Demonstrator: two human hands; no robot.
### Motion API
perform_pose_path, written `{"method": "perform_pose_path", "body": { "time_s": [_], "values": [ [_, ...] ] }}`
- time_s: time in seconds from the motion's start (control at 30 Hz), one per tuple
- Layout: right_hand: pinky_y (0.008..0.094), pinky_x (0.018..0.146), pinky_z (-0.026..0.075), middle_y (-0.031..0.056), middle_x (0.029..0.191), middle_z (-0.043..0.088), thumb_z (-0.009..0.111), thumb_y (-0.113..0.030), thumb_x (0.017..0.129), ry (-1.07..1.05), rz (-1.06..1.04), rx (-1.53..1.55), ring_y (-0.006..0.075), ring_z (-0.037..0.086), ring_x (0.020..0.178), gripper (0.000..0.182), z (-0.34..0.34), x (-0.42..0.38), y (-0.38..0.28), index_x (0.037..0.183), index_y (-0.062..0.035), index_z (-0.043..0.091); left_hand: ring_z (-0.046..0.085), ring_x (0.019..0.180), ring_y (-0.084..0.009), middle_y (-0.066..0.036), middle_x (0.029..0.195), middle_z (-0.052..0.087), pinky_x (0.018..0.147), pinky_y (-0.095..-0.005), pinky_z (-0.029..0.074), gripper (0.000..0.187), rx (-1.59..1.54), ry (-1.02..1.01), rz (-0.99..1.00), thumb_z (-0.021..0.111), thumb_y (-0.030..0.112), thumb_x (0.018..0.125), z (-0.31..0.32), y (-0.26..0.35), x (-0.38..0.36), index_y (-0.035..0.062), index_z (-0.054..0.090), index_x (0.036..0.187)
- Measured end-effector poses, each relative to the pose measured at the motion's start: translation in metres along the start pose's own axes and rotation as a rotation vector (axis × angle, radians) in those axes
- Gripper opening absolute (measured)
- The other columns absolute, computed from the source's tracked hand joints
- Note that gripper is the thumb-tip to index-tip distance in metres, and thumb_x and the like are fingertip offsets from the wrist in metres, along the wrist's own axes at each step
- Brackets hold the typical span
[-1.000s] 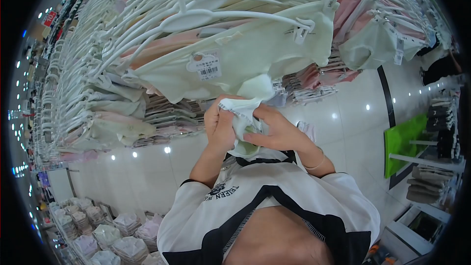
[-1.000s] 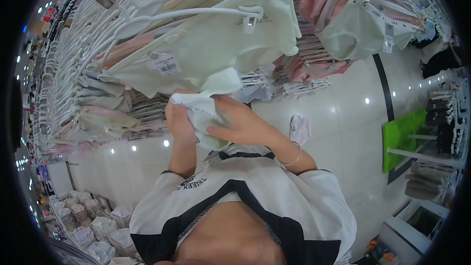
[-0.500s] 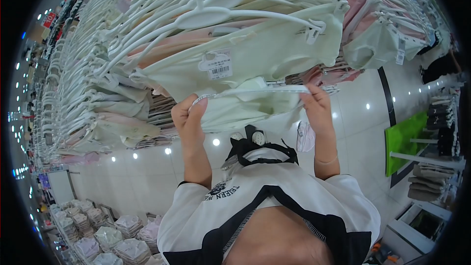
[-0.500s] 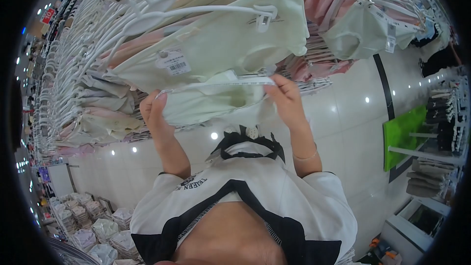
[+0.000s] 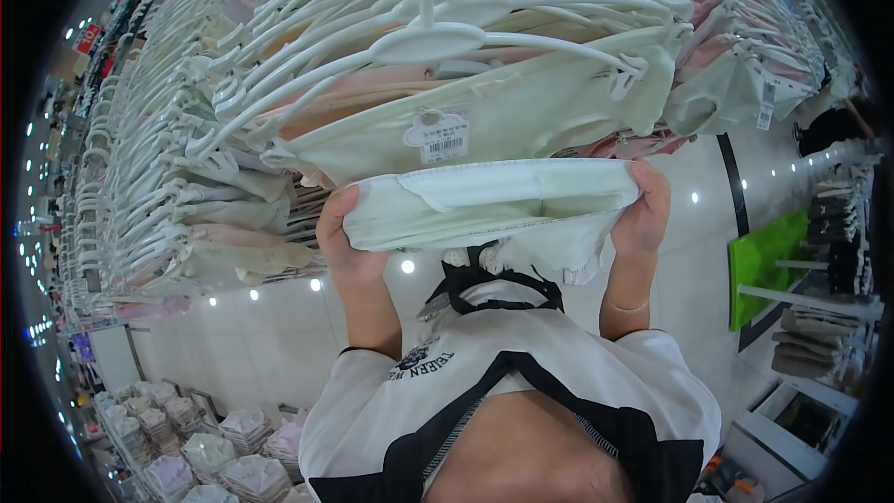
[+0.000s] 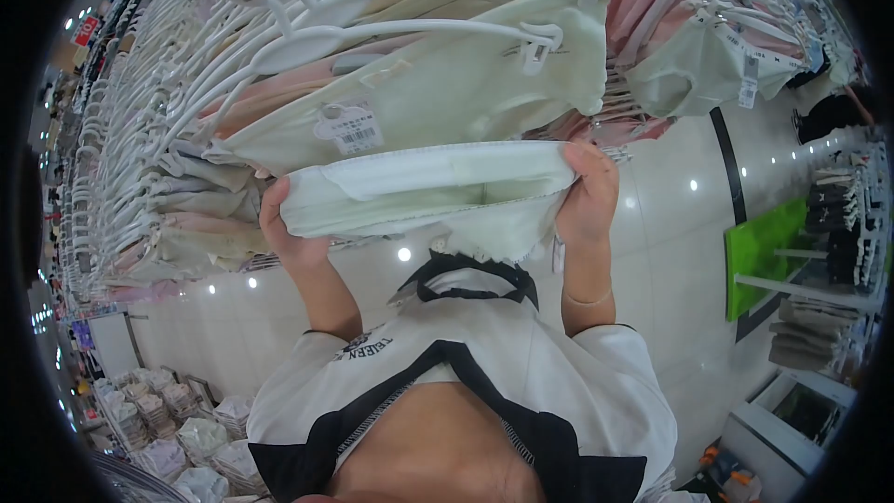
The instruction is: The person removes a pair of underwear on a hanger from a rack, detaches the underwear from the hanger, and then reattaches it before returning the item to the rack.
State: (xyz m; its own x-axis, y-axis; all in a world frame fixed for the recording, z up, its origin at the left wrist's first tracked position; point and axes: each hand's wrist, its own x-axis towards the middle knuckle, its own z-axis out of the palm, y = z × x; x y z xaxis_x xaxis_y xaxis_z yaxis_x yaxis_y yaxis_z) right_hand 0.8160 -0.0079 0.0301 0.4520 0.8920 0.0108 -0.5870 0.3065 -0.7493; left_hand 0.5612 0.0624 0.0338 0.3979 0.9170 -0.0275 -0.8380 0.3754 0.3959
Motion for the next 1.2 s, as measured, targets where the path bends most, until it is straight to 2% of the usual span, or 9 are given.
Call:
{"method": "perform_pose_path", "body": {
  "time_s": [0.1, 0.2, 0.33, 0.43, 0.6, 0.8, 1.0, 1.1, 1.2],
  "values": [
    [0.0176, 0.047, 0.030, 0.0005, 0.054, 0.042, 0.042, -0.006, 0.068, 0.021, 0.014, -0.039, 0.0058, 0.038, 0.050, 0.015, 0.004, 0.000, 0.003, 0.054, -0.0029, 0.041, 0.049, 0.076, -0.0259, -0.016, 0.083, 0.051, 0.071, -0.0346, 0.038, 0.023, -0.035, -0.019, -0.025, 0.040, 0.013, 0.068, 0.001, 0.002, 0.002, -0.0050, 0.047, 0.082],
    [0.0170, 0.044, 0.027, -0.0020, 0.052, 0.039, 0.042, -0.007, 0.070, -0.132, 0.085, -0.251, 0.0037, 0.034, 0.048, 0.019, 0.008, -0.003, 0.005, 0.053, -0.0022, 0.040, 0.050, 0.075, -0.0244, -0.014, 0.083, 0.051, 0.071, -0.0337, 0.038, 0.022, 0.095, -0.044, -0.006, 0.040, 0.012, 0.068, -0.007, 0.002, 0.006, -0.0028, 0.047, 0.082],
    [0.0184, 0.042, 0.023, -0.0040, 0.049, 0.033, 0.043, -0.012, 0.074, -0.535, 0.220, -0.685, 0.0030, 0.026, 0.049, 0.024, 0.023, -0.004, -0.006, 0.053, -0.0008, 0.038, 0.050, 0.073, -0.0216, -0.012, 0.080, 0.052, 0.068, -0.0321, 0.039, 0.021, 0.262, -0.079, 0.010, 0.040, 0.012, 0.069, -0.008, 0.004, 0.010, -0.0011, 0.047, 0.084],
    [0.0184, 0.042, 0.023, -0.0034, 0.050, 0.034, 0.043, -0.013, 0.074, -0.679, 0.292, -0.672, 0.0026, 0.028, 0.049, 0.025, 0.029, -0.003, -0.007, 0.053, -0.0005, 0.039, 0.050, 0.073, -0.0202, -0.011, 0.080, 0.052, 0.067, -0.0314, 0.040, 0.021, 0.193, 0.050, 0.001, 0.040, 0.012, 0.069, -0.005, 0.002, 0.013, -0.0006, 0.047, 0.084],
    [0.0177, 0.043, 0.027, -0.0025, 0.054, 0.041, 0.043, -0.012, 0.073, -0.561, 0.306, -0.449, 0.0029, 0.033, 0.050, 0.020, 0.024, 0.000, -0.005, 0.058, 0.0000, 0.044, 0.051, 0.072, -0.0197, -0.009, 0.080, 0.052, 0.067, -0.0312, 0.040, 0.020, 0.138, 0.258, -0.012, 0.041, 0.013, 0.071, -0.001, -0.007, 0.015, 0.0000, 0.047, 0.085],
    [0.0185, 0.050, 0.037, 0.0048, 0.066, 0.052, 0.043, -0.013, 0.073, -0.274, 0.399, -0.076, 0.0078, 0.047, 0.057, 0.017, 0.029, -0.001, 0.007, 0.071, 0.0023, 0.050, 0.051, 0.068, -0.0123, -0.008, 0.078, 0.052, 0.062, -0.0225, 0.041, 0.021, 0.468, 0.130, -0.116, 0.044, 0.013, 0.072, -0.011, -0.006, 0.012, 0.0000, 0.047, 0.087],
    [0.0215, 0.052, 0.042, 0.0080, 0.070, 0.053, 0.042, -0.014, 0.074, -0.136, 0.464, 0.203, 0.0124, 0.052, 0.058, 0.017, 0.037, 0.005, 0.016, 0.075, 0.0020, 0.050, 0.046, 0.059, -0.0055, -0.002, 0.068, 0.050, 0.054, -0.0176, 0.036, 0.010, 0.662, 0.207, -0.060, 0.047, 0.011, 0.071, -0.017, -0.005, 0.008, 0.0015, 0.046, 0.074],
    [0.0236, 0.054, 0.043, 0.0091, 0.073, 0.054, 0.042, -0.015, 0.074, -0.082, 0.525, 0.313, 0.0148, 0.053, 0.060, 0.019, 0.043, 0.007, 0.019, 0.077, 0.0019, 0.050, 0.043, 0.058, -0.0034, 0.000, 0.065, 0.048, 0.054, -0.0161, 0.034, 0.010, 0.700, 0.223, 0.106, 0.048, 0.010, 0.071, -0.016, -0.011, 0.010, 0.0022, 0.044, 0.073],
    [0.0262, 0.058, 0.044, 0.0101, 0.077, 0.053, 0.042, -0.018, 0.075, -0.097, 0.589, 0.420, 0.0170, 0.053, 0.066, 0.021, 0.049, 0.006, 0.018, 0.081, 0.0014, 0.049, 0.043, 0.068, -0.0057, -0.003, 0.075, 0.047, 0.063, -0.0174, 0.033, 0.018, 0.831, 0.235, 0.181, 0.049, 0.009, 0.070, -0.015, -0.017, 0.007, 0.0010, 0.040, 0.084]
  ]
}}
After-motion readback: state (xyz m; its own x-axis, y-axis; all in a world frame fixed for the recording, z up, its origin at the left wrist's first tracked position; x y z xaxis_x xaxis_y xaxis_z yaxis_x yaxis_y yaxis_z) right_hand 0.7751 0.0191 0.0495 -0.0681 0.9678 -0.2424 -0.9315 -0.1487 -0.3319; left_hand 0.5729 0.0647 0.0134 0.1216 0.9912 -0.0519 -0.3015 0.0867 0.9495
